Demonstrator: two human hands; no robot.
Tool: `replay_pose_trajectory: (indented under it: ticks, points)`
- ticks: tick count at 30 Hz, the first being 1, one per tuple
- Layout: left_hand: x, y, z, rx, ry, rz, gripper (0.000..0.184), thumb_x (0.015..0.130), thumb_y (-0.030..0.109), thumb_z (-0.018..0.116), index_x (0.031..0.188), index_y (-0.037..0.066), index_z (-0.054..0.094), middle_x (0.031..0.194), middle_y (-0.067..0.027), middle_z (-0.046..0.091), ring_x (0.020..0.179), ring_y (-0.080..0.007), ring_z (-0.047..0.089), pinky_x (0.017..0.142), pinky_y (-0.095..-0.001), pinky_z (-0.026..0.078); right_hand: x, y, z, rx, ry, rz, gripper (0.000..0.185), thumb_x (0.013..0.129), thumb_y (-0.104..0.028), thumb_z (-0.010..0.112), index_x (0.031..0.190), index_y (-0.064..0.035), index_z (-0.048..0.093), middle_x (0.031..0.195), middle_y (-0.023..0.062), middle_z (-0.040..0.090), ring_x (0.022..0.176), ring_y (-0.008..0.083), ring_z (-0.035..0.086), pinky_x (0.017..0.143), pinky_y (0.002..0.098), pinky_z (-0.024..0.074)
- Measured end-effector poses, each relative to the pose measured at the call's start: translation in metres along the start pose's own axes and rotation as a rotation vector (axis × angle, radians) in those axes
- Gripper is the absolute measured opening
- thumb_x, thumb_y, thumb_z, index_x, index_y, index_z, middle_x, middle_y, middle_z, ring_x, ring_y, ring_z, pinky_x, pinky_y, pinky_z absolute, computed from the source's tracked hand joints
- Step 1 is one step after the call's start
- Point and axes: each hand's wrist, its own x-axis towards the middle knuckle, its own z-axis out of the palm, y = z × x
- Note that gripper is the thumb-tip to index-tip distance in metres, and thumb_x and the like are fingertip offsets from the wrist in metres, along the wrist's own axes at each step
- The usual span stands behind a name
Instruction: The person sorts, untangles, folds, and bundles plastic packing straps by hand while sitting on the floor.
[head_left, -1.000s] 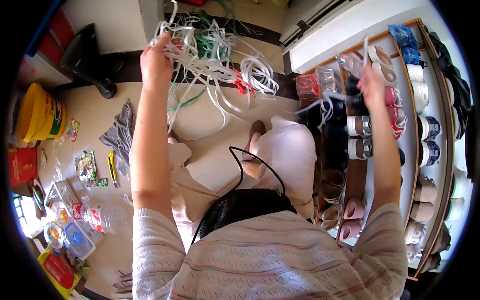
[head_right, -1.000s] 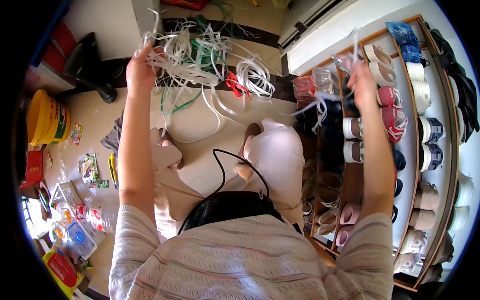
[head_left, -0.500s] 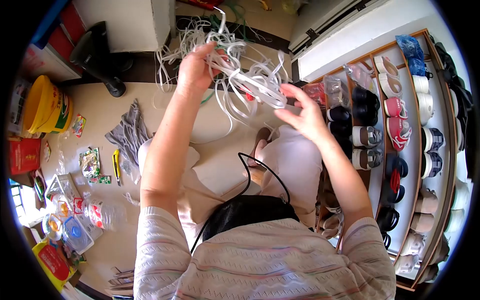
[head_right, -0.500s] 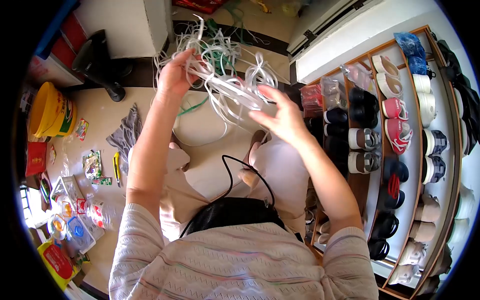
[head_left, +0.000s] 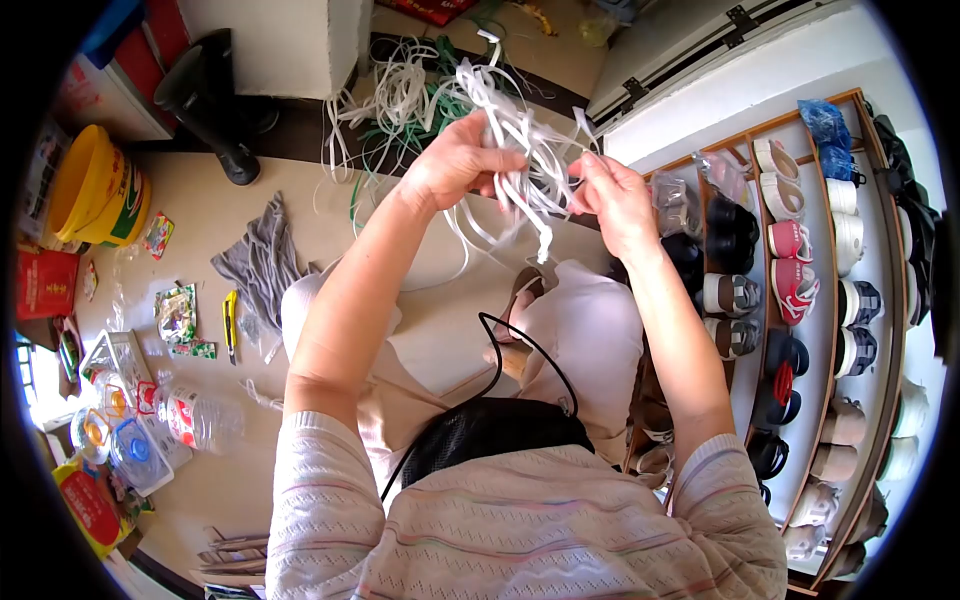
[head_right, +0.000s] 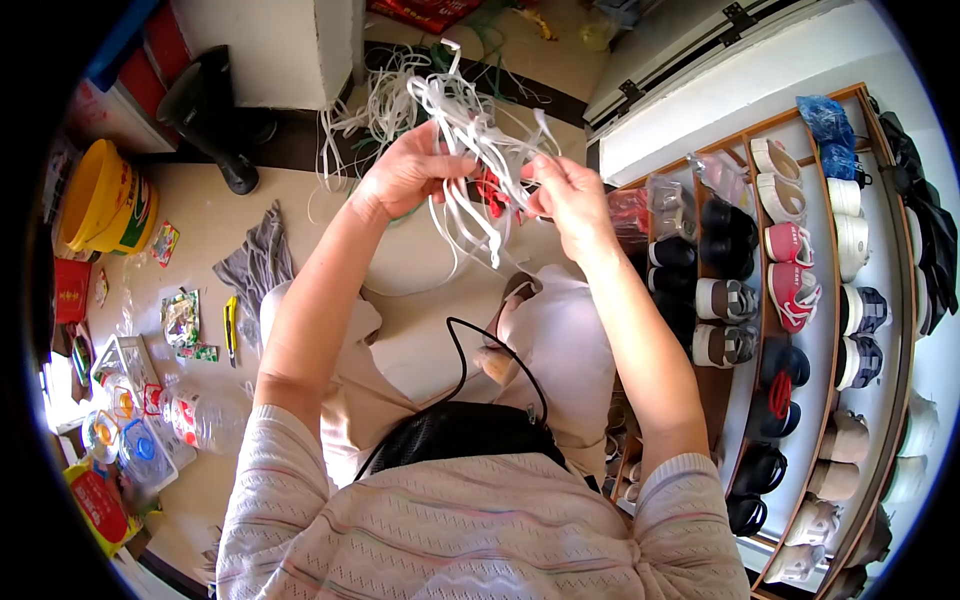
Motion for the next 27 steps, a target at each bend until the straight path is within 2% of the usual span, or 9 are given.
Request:
replay_pose_trajectory:
  ticks: [2,5,7,10,13,15,17,22,27]
  points:
    - [0.001,0.0,-0.004,0.106,0.048,0.007,0.05,0.074,0.0,0.062,0.121,0.004,0.045,0.072,-0.0043,0.06,0.049,-0.0093,0.052,0.039,-0.0204,0.036,0.004,-0.004,-0.022,0.076,0.031,-0.069,0.026,0.089,-0.025,0.054,0.09,-0.0003,0.062,0.049,-0.0053,0.037,0.047,0.0057,0.042,0.051,0.0226,0.0406]
    - [0.006,0.0,-0.031,0.521,0.401,0.14,0.05,0.074,0.0,0.06,0.122,0.004,0.048,0.072,-0.0044,0.059,0.051,-0.0097,0.05,0.045,-0.0227,0.039,0.005,-0.031,-0.056,0.179,0.315,-0.089,0.023,0.089,-0.02,0.052,0.096,-0.0001,0.061,0.062,-0.0002,0.052,0.054,0.0124,0.05,0.058,0.0278,0.0449]
    - [0.007,-0.001,-0.056,0.799,0.623,0.212,0.036,0.076,0.0,0.057,0.111,0.005,0.058,0.071,-0.0044,0.061,0.057,-0.0119,0.056,0.053,-0.0244,0.044,0.012,-0.036,-0.116,0.392,0.356,-0.06,0.022,0.09,-0.015,0.048,0.102,0.0004,0.057,0.074,0.0034,0.057,0.063,0.0163,0.052,0.065,0.0336,0.0459]
    - [-0.001,0.012,-0.071,0.805,0.746,0.227,0.023,0.076,0.005,0.052,0.092,0.01,0.067,0.071,-0.0104,0.064,0.069,-0.0207,0.063,0.068,-0.0301,0.048,0.01,-0.054,-0.172,0.433,0.474,-0.061,0.021,0.09,-0.012,0.047,0.105,-0.0002,0.054,0.087,0.0059,0.057,0.07,0.0174,0.051,0.069,0.0365,0.0453]
    - [-0.008,0.016,-0.092,1.231,0.865,0.286,0.021,0.078,0.012,0.053,0.093,0.013,0.067,0.08,-0.0153,0.064,0.078,-0.0294,0.063,0.072,-0.0351,0.048,0.0,-0.074,-0.213,0.351,0.571,-0.089,0.022,0.085,-0.014,0.055,0.104,-0.0021,0.055,0.077,0.0057,0.057,0.061,0.0169,0.05,0.064,0.0313,0.0443]
    - [-0.012,0.019,-0.099,1.17,0.91,0.269,0.02,0.078,0.015,0.053,0.093,0.013,0.067,0.083,-0.0167,0.063,0.08,-0.0315,0.062,0.073,-0.0365,0.048,-0.007,-0.088,-0.254,0.38,0.7,-0.103,0.021,0.083,-0.012,0.058,0.102,-0.0033,0.057,0.061,0.0014,0.049,0.054,0.013,0.044,0.055,0.0258,0.0389]
    - [-0.015,0.02,-0.107,1.243,0.948,0.269,0.019,0.079,0.018,0.055,0.094,0.012,0.066,0.083,-0.0166,0.063,0.08,-0.0316,0.062,0.073,-0.0363,0.048,-0.015,-0.103,-0.291,0.424,0.675,-0.162,0.01,0.08,-0.009,0.058,0.09,-0.0075,0.06,0.052,-0.0066,0.029,0.042,0.0074,0.026,0.042,0.0227,0.022]
    - [-0.039,0.034,-0.147,1.37,1.185,0.181,0.022,0.079,0.03,0.058,0.093,0.015,0.066,0.084,-0.0112,0.065,0.078,-0.0307,0.062,0.069,-0.0366,0.049,-0.045,-0.141,-0.321,0.151,0.853,-0.175,0.007,0.078,-0.012,0.061,0.073,-0.0124,0.055,0.049,-0.008,0.027,0.04,0.0062,0.023,0.038,0.0241,0.0186]
    - [-0.059,0.045,-0.144,1.551,1.187,-0.072,0.021,0.077,0.027,0.059,0.093,0.016,0.066,0.086,-0.0101,0.066,0.08,-0.028,0.063,0.07,-0.0373,0.049,-0.057,-0.152,-0.313,0.001,0.828,-0.177,0.005,0.079,-0.012,0.059,0.083,-0.0094,0.059,0.05,-0.0087,0.028,0.039,0.0046,0.023,0.037,0.0227,0.0194]
